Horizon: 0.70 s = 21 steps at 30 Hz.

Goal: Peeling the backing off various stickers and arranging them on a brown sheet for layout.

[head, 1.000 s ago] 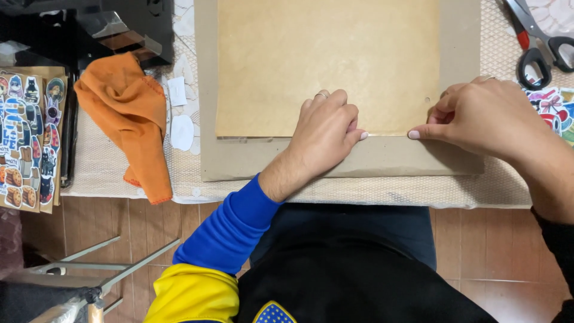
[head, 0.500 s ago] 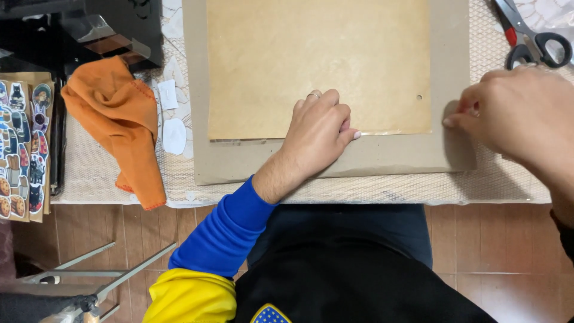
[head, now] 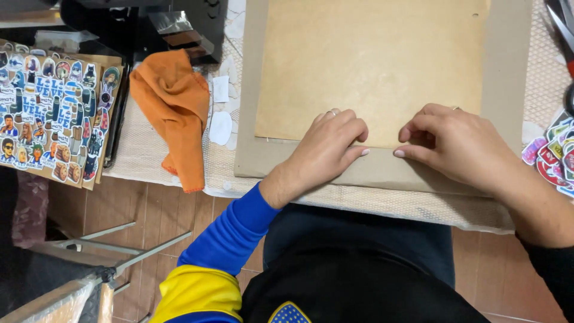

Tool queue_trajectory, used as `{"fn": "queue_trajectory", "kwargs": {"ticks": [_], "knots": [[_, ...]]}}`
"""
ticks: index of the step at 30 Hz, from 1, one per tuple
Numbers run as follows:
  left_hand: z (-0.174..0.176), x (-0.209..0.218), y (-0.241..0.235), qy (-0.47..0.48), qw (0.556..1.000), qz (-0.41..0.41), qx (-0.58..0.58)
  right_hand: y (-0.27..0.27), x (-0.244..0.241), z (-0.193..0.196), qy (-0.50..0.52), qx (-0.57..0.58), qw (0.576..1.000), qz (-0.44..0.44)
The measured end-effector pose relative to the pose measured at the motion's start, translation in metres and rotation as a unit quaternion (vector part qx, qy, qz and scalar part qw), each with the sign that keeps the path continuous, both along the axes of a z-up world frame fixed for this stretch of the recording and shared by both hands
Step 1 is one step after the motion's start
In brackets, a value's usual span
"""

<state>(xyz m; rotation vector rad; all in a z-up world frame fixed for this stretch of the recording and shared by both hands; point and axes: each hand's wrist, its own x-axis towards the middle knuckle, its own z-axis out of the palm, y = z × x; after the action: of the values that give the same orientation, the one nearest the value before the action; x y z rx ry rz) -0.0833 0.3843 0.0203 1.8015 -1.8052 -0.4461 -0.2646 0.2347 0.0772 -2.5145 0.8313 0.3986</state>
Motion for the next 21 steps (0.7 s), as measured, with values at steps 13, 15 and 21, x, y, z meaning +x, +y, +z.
{"fn": "queue_trajectory", "kwargs": {"ticks": [13, 15, 21], "knots": [[-0.006, -0.002, 0.001, -0.053, 0.998, 0.046, 0.001, 0.023, 0.032, -0.005, -0.052, -0.017, 0.998, 0.024], [-0.004, -0.001, 0.001, -0.098, 0.991, 0.078, 0.046, 0.025, 0.037, 0.004, 0.006, 0.009, 1.0, -0.013], [-0.005, 0.001, -0.002, -0.113, 0.984, 0.114, 0.081, 0.027, 0.049, 0.029, 0.092, 0.004, 0.995, -0.041]]}}
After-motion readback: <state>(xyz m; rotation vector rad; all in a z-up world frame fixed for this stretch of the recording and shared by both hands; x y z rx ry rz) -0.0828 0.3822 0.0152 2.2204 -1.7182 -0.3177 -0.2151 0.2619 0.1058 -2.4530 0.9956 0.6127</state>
